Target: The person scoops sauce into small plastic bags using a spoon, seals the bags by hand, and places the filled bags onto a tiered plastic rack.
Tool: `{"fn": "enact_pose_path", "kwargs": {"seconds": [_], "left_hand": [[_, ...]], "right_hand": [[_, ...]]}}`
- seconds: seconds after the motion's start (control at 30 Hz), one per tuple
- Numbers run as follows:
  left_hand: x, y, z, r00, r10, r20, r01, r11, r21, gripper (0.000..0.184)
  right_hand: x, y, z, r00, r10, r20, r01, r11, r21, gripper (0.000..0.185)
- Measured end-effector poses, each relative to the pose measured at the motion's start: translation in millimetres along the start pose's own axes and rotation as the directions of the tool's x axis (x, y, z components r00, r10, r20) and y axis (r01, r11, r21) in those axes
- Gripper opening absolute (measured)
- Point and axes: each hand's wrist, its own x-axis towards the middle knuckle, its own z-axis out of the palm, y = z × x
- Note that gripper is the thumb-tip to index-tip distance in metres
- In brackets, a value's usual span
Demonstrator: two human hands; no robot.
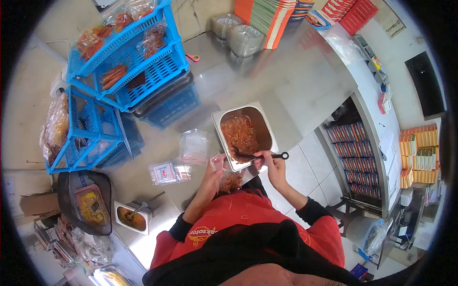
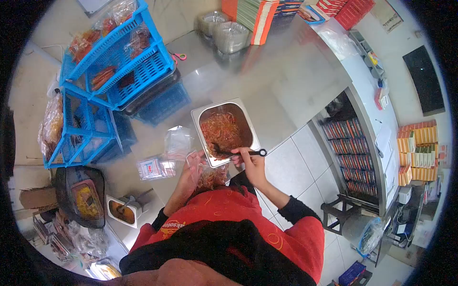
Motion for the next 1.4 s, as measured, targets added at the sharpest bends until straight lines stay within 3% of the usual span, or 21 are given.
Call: {"fn": "enact_pose_path", "kwargs": {"seconds": [0.03, 0.1, 0.17, 0.23, 0.47, 0.57, 0.67, 0.7, 0.73, 0.77, 0.83, 0.97, 1.23, 1.3, 1.33, 1.4], "left_hand": [[0.5, 0.0, 2.4, 0.999, 0.029, 0.023, -0.03, 0.999, 0.036, 0.063], [0.8, 1.0, 3.0, 1.0, 0.021, 0.017, -0.022, 0.999, 0.043, 0.064], [0.6, 4.5, 3.7, 1.0, 0.013, 0.014, -0.014, 0.998, 0.054, 0.065], [-0.4, 8.9, 4.6, 0.999, 0.004, 0.047, -0.003, 1.0, -0.014, 0.06], [3.1, -0.5, -8.7, 0.999, 0.0, 0.048, -0.001, 1.0, 0.025, 0.057], [6.1, 1.7, -14.9, 0.999, -0.03, -0.032, 0.033, 0.991, 0.129, 0.059], [18.1, 19.7, -9.5, 0.996, 0.084, -0.011, -0.079, 0.974, 0.214, 0.046], [26.6, 24.3, -12.1, 0.978, 0.204, 0.049, -0.203, 0.857, 0.474, 0.048], [34.6, 29.6, -12.4, 0.943, 0.302, 0.138, -0.311, 0.657, 0.686, 0.05], [41.1, 34.2, -10.4, 0.94, 0.311, 0.141, -0.319, 0.653, 0.686, 0.05], [50.2, 51.7, 6.2, 0.856, 0.435, 0.281, -0.405, 0.224, 0.887, 0.055], [68.0, 65.1, 28.5, 0.816, 0.495, 0.298, -0.4, 0.11, 0.91, 0.056], [78.1, 69.8, 48.0, 0.76, 0.539, 0.363, -0.473, 0.075, 0.878, 0.053], [79.2, 69.4, 49.1, 0.746, 0.541, 0.388, -0.491, 0.054, 0.87, 0.052], [80.1, 68.5, 49.7, 0.735, 0.54, 0.41, -0.506, 0.035, 0.862, 0.052], [83.5, 65.2, 52.8, 0.726, 0.555, 0.406, -0.502, 0.026, 0.864, 0.051]], "right_hand": [[-3.6, 1.6, 1.6, 1.0, 0.002, -0.003, -0.002, 1.0, -0.003, 0.038], [-9.1, 7.4, 2.3, 0.976, 0.1, -0.195, -0.041, 0.957, 0.286, 0.036], [-11.0, 16.4, -1.3, 0.962, 0.135, -0.238, -0.042, 0.933, 0.357, 0.037], [-12.9, 18.7, -2.5, 0.922, 0.27, -0.276, -0.11, 0.869, 0.483, 0.036], [-12.0, 16.1, -15.3, 0.903, 0.326, -0.28, -0.117, 0.813, 0.57, 0.034], [-6.3, 10.8, -22.3, 0.919, 0.282, -0.275, -0.089, 0.828, 0.554, 0.034], [7.5, 1.8, -31.9, 0.928, 0.24, -0.284, -0.048, 0.835, 0.548, 0.034], [13.5, -4.5, -33.0, 0.935, 0.213, -0.283, -0.026, 0.838, 0.545, 0.033], [19.7, -15.5, -31.6, 0.93, 0.216, -0.298, -0.019, 0.837, 0.547, 0.031], [25.2, -24.4, -32.0, 0.933, 0.207, -0.295, -0.013, 0.838, 0.546, 0.031], [36.0, -40.3, -35.2, 0.948, 0.132, -0.29, 0.043, 0.848, 0.528, 0.031], [55.0, -67.4, -38.7, 0.969, 0.073, -0.236, 0.073, 0.827, 0.557, 0.032], [70.0, -87.2, -40.9, 0.989, -0.035, -0.147, 0.09, 0.916, 0.39, 0.033], [69.4, -96.4, -40.6, 0.982, -0.13, -0.136, 0.153, 0.973, 0.175, 0.035], [68.9, -101.6, -39.5, 0.982, -0.132, -0.136, 0.155, 0.972, 0.175, 0.035], [65.4, -115.0, -34.7, 0.941, -0.337, 0.014, 0.337, 0.934, -0.116, 0.031]]}}
